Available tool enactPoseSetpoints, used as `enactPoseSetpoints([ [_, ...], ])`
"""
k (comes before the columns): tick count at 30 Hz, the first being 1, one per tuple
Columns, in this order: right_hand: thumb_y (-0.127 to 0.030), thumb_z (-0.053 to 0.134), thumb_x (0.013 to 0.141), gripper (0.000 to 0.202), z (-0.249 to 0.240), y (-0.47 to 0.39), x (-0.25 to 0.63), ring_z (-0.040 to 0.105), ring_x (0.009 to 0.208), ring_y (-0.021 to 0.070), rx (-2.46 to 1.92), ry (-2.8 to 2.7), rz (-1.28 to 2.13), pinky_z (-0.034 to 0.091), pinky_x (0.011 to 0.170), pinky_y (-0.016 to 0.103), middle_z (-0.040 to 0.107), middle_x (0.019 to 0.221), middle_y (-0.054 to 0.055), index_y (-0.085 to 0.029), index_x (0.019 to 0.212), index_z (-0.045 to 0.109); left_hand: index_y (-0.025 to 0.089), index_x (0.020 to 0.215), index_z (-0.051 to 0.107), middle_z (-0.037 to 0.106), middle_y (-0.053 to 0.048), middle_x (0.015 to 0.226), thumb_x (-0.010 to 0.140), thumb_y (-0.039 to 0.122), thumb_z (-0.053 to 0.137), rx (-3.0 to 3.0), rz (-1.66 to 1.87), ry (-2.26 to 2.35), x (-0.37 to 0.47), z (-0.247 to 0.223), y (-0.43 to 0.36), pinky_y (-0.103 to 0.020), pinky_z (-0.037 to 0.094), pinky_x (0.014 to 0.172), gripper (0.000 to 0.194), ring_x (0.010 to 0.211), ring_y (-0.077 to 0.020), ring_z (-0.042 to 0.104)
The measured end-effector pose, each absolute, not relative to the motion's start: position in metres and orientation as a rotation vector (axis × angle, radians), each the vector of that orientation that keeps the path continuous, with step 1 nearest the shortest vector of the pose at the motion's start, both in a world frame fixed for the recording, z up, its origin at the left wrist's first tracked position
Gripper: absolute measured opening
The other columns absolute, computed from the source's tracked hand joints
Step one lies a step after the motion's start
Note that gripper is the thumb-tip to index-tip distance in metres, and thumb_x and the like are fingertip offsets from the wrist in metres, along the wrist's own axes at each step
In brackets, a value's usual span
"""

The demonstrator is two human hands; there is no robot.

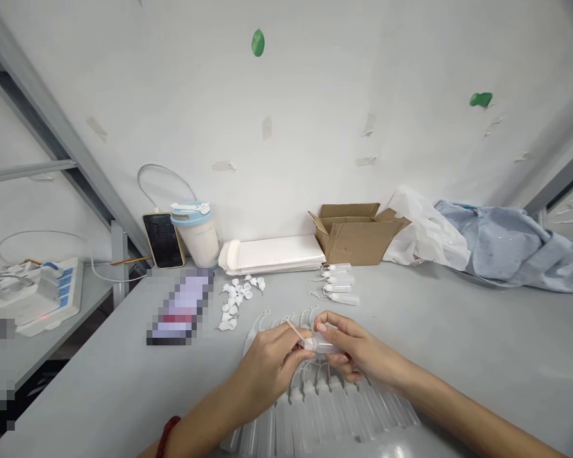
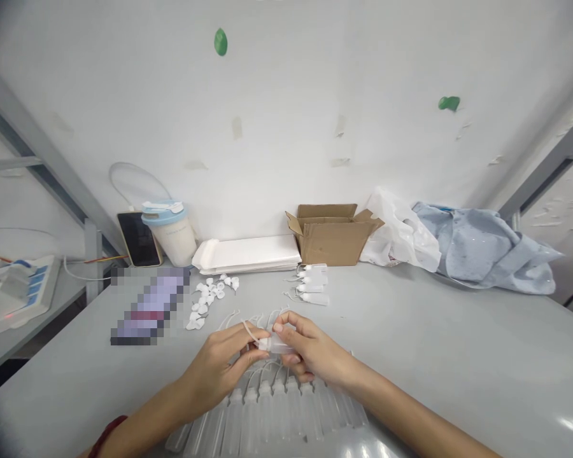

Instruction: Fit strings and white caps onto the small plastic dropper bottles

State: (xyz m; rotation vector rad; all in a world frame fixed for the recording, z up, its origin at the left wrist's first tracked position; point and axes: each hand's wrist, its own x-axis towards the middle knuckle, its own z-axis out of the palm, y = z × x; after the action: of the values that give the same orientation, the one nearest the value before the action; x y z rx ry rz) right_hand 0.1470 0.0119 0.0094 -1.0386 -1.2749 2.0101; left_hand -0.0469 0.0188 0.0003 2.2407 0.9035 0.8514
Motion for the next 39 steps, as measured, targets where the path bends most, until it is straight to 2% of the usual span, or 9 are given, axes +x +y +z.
enactPoseSetpoints([
  [3, -0.053, 0.045, 0.087, 0.031, 0.008, 0.012, 0.147, 0.014, 0.042, 0.0046, -1.029, -1.292, 2.0, 0.015, 0.038, 0.016, 0.027, 0.051, -0.011, -0.024, 0.085, 0.035, 0.013, 0.099, 0.064, 0.062, -0.004, 0.075, 0.084, 0.031, 0.056, 2.177, 0.799, 0.928, -0.047, 0.004, 0.02, -0.023, 0.043, 0.061, 0.024, 0.061, -0.013, 0.053],
  [7, -0.051, 0.045, 0.088, 0.03, 0.007, 0.011, 0.147, 0.015, 0.042, 0.0046, -1.025, -1.318, 1.987, 0.015, 0.038, 0.016, 0.028, 0.051, -0.011, -0.024, 0.084, 0.035, 0.014, 0.065, 0.06, 0.053, 0.001, 0.055, 0.09, 0.036, 0.043, 2.094, 0.619, 1.021, -0.045, 0.01, 0.018, -0.022, 0.037, 0.052, 0.038, 0.051, -0.0108, 0.047],
  [9, -0.051, 0.044, 0.089, 0.029, 0.007, 0.011, 0.147, 0.015, 0.042, 0.0048, -1.024, -1.323, 1.983, 0.016, 0.038, 0.016, 0.027, 0.051, -0.011, -0.023, 0.084, 0.035, 0.014, 0.058, 0.054, 0.049, 0.002, 0.052, 0.091, 0.033, 0.04, 2.124, 0.622, 1.038, -0.044, 0.009, 0.017, -0.022, 0.035, 0.053, 0.041, 0.051, -0.0104, 0.045],
  [16, -0.052, 0.041, 0.09, 0.029, 0.005, 0.011, 0.147, 0.015, 0.043, 0.0053, -0.997, -1.404, 1.917, 0.017, 0.038, 0.016, 0.028, 0.052, -0.011, -0.024, 0.086, 0.036, 0.015, 0.085, 0.064, 0.053, 0.0, 0.066, 0.086, 0.03, 0.05, 2.111, 0.741, 0.943, -0.044, 0.012, 0.017, -0.022, 0.037, 0.058, 0.021, 0.06, -0.012, 0.048],
  [23, -0.051, 0.041, 0.09, 0.028, 0.008, 0.006, 0.143, 0.025, 0.047, 0.0065, -1.068, -1.59, 1.611, 0.02, 0.041, 0.016, 0.03, 0.055, -0.01, -0.023, 0.091, 0.039, 0.013, 0.062, 0.057, 0.054, 0.0, 0.053, 0.089, 0.043, 0.039, 1.645, 0.556, 0.988, -0.046, 0.014, 0.02, -0.021, 0.039, 0.051, 0.044, 0.051, -0.0118, 0.052],
  [29, -0.051, 0.041, 0.09, 0.027, 0.007, 0.007, 0.144, 0.022, 0.046, 0.0062, -1.068, -1.524, 1.68, 0.018, 0.04, 0.017, 0.032, 0.056, -0.009, -0.024, 0.09, 0.038, 0.013, 0.082, 0.065, 0.062, -0.002, 0.073, 0.082, 0.032, 0.055, 1.623, 0.657, 0.917, -0.045, 0.019, 0.018, -0.023, 0.046, 0.064, 0.021, 0.065, -0.0135, 0.056],
  [31, -0.051, 0.041, 0.09, 0.028, 0.006, 0.008, 0.144, 0.019, 0.045, 0.006, -1.048, -1.491, 1.727, 0.016, 0.039, 0.017, 0.03, 0.055, -0.01, -0.024, 0.088, 0.037, 0.014, 0.089, 0.066, 0.063, -0.003, 0.078, 0.081, 0.03, 0.056, 1.657, 0.693, 0.919, -0.045, 0.02, 0.018, -0.024, 0.046, 0.069, 0.02, 0.071, -0.0144, 0.056],
  [37, -0.053, 0.041, 0.089, 0.03, 0.007, 0.008, 0.144, 0.017, 0.043, 0.0056, -1.048, -1.499, 1.712, 0.017, 0.038, 0.017, 0.029, 0.053, -0.011, -0.023, 0.088, 0.037, 0.01, 0.069, 0.063, 0.061, -0.003, 0.06, 0.086, 0.044, 0.045, 1.508, 0.57, 0.938, -0.045, 0.015, 0.022, -0.022, 0.043, 0.051, 0.042, 0.052, -0.0116, 0.055],
  [39, -0.054, 0.041, 0.088, 0.031, 0.007, 0.009, 0.145, 0.017, 0.043, 0.0053, -1.058, -1.487, 1.723, 0.018, 0.038, 0.017, 0.029, 0.052, -0.011, -0.023, 0.087, 0.037, 0.01, 0.068, 0.061, 0.06, -0.002, 0.059, 0.085, 0.043, 0.048, 1.458, 0.573, 0.92, -0.044, 0.013, 0.022, -0.021, 0.043, 0.05, 0.039, 0.05, -0.0107, 0.055],
])
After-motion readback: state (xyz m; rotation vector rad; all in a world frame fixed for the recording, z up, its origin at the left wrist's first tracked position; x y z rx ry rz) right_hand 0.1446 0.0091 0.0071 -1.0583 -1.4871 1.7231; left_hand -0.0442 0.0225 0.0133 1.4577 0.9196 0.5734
